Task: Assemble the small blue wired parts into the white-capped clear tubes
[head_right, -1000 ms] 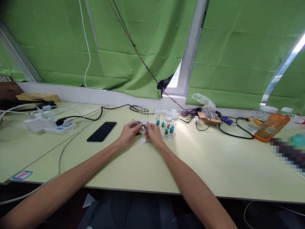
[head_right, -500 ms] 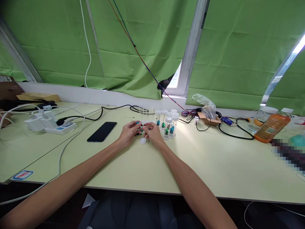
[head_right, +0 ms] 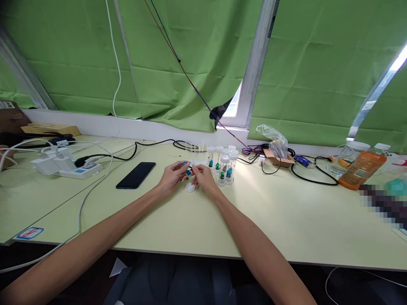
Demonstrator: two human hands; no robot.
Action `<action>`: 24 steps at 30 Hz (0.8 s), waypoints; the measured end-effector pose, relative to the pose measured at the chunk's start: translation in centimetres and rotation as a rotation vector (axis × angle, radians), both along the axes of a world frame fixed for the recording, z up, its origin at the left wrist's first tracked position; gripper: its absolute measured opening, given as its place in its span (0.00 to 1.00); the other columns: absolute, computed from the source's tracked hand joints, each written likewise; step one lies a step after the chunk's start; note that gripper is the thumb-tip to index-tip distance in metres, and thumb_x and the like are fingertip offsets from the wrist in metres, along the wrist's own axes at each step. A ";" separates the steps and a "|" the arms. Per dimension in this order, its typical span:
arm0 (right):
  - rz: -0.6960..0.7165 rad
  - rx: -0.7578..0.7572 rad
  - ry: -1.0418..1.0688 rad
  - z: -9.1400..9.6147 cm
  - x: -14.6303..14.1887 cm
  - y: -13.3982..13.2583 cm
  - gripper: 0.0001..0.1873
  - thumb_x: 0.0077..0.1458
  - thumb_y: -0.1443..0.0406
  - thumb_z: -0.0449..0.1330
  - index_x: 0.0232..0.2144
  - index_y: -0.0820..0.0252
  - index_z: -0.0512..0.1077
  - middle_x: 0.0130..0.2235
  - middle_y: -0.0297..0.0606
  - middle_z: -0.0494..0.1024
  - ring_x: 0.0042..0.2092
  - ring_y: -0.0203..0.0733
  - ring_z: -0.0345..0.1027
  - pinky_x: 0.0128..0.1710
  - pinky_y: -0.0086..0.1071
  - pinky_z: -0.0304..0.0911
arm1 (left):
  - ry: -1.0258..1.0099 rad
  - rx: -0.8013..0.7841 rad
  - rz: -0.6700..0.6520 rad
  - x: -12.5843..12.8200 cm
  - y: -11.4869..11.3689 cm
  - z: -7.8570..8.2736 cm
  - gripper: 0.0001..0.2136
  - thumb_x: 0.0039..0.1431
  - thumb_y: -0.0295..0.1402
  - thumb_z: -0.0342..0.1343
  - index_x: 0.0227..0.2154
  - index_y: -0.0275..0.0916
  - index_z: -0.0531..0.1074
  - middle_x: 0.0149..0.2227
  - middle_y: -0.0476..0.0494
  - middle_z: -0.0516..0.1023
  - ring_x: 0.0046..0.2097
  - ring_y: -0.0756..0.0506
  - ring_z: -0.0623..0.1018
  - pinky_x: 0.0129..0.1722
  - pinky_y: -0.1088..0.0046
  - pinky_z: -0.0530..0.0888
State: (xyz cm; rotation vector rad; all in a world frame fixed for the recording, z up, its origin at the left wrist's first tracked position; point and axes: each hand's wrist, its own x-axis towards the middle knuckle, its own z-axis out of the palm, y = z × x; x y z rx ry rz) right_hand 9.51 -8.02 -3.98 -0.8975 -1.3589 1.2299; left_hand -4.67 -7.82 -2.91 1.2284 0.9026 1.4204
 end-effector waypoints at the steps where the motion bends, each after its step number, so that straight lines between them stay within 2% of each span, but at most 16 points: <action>1: -0.001 -0.007 0.003 0.0 0.0 0.0 0.25 0.48 0.43 0.62 0.28 0.60 0.66 0.28 0.30 0.70 0.19 0.30 0.64 0.15 0.26 0.56 | 0.002 -0.001 -0.009 0.0 0.1 -0.1 0.18 0.43 0.44 0.70 0.33 0.36 0.78 0.25 0.50 0.69 0.23 0.54 0.65 0.22 0.73 0.62; 7: -0.010 -0.020 0.021 -0.2 0.0 0.2 0.25 0.49 0.43 0.61 0.27 0.59 0.65 0.27 0.30 0.69 0.19 0.31 0.65 0.15 0.27 0.56 | -0.006 -0.026 -0.064 0.0 0.0 0.0 0.18 0.43 0.43 0.70 0.32 0.35 0.77 0.27 0.48 0.72 0.23 0.53 0.67 0.26 0.72 0.65; 14: -0.027 -0.042 0.030 -0.3 0.0 0.6 0.24 0.49 0.44 0.61 0.27 0.59 0.65 0.26 0.30 0.69 0.18 0.31 0.64 0.14 0.28 0.56 | -0.049 -0.042 -0.089 0.1 -0.1 0.2 0.17 0.42 0.42 0.71 0.27 0.35 0.75 0.25 0.48 0.72 0.25 0.52 0.68 0.29 0.71 0.67; 24: -0.056 -0.056 0.007 0.3 0.0 0.0 0.22 0.52 0.47 0.60 0.24 0.59 0.65 0.24 0.30 0.68 0.17 0.32 0.64 0.14 0.27 0.55 | -0.074 -0.083 -0.082 0.2 -0.1 0.2 0.20 0.44 0.48 0.68 0.27 0.34 0.75 0.24 0.47 0.70 0.24 0.52 0.67 0.26 0.72 0.66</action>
